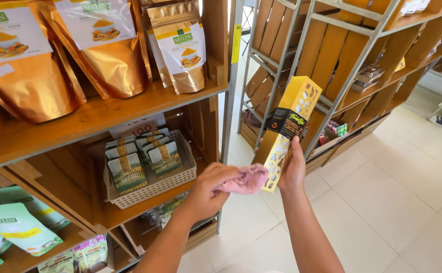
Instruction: The recorder uses a pink cloth to wipe down boxes and pouches of tea and snacks before organizing them on wooden shelves.
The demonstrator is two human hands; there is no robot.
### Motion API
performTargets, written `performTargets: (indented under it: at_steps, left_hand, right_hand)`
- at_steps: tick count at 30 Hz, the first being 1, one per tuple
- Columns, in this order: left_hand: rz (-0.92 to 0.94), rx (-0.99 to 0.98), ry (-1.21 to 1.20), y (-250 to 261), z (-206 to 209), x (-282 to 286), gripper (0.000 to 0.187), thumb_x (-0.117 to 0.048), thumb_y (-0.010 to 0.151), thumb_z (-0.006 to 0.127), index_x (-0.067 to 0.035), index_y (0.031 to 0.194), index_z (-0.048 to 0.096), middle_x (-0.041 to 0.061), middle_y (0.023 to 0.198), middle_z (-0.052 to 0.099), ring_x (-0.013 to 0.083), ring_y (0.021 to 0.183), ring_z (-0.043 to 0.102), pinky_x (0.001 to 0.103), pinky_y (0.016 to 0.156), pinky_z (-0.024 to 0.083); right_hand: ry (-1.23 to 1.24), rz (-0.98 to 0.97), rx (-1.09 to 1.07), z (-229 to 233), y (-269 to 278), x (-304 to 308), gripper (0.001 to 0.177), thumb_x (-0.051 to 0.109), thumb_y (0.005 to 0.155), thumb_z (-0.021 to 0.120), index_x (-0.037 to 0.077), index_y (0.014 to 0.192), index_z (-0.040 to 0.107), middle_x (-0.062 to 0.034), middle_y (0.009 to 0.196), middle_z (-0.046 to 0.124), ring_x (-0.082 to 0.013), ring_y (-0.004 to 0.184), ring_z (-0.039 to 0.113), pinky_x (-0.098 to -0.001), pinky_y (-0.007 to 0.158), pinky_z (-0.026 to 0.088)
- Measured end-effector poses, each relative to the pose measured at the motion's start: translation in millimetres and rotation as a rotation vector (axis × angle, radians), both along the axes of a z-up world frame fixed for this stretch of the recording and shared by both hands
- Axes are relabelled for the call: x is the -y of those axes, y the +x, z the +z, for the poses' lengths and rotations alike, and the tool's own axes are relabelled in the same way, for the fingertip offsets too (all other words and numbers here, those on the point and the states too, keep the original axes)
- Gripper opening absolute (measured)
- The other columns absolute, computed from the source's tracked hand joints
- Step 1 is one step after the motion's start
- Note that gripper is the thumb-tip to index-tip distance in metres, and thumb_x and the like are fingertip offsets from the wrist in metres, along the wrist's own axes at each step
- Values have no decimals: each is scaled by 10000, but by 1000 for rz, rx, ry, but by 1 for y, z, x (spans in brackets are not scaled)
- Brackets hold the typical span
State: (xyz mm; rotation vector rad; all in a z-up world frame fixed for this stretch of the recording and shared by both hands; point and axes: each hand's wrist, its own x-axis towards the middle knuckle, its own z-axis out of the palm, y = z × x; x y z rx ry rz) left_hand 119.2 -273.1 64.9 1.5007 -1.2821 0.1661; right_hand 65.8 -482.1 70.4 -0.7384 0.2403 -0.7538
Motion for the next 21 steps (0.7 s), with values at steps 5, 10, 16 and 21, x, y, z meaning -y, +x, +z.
performTargets:
  at_steps: [5, 10, 16, 21]
  left_hand:
    - [116, 140, -10, -7, -5, 21, 454, 84, 790, 615, -97, 1192, 721, 115, 1144, 735, 345, 1022, 658, 451, 885, 525]
    - [258, 237, -7, -16, 8, 59, 409, 1, 835, 618, -101, 1219, 715, 90, 1210, 714, 313, 1053, 652, 424, 893, 515]
    - [365, 504, 272, -22, 25, 105, 374, -16, 889, 520, -116, 1190, 717, 35, 1385, 630, 283, 1029, 603, 399, 773, 472]
    - [443, 535, 270, -24, 37, 127, 297, -49, 834, 549, -153, 1050, 723, -24, 1258, 704, 262, 961, 611, 380, 710, 457]
  right_hand:
    - [-93, 125, 52, -56, 23, 62, 463, 392, 1037, 520, 99, 1388, 449, -205, 1285, 651, -350, 1151, 677, -506, 935, 583]
    - [-107, 118, -35, -72, 34, 95, 491, 364, 1027, 564, 176, 1436, 368, -148, 1305, 633, -283, 1112, 690, -429, 944, 588]
    - [-43, 221, 30, -77, 38, 120, 391, 321, 987, 606, 142, 1325, 525, -163, 1193, 684, -328, 1059, 712, -500, 900, 603]
    - [-72, 293, 80, -63, 23, 139, 310, 280, 966, 632, 192, 1230, 496, -126, 1095, 666, -303, 1001, 708, -488, 857, 606]
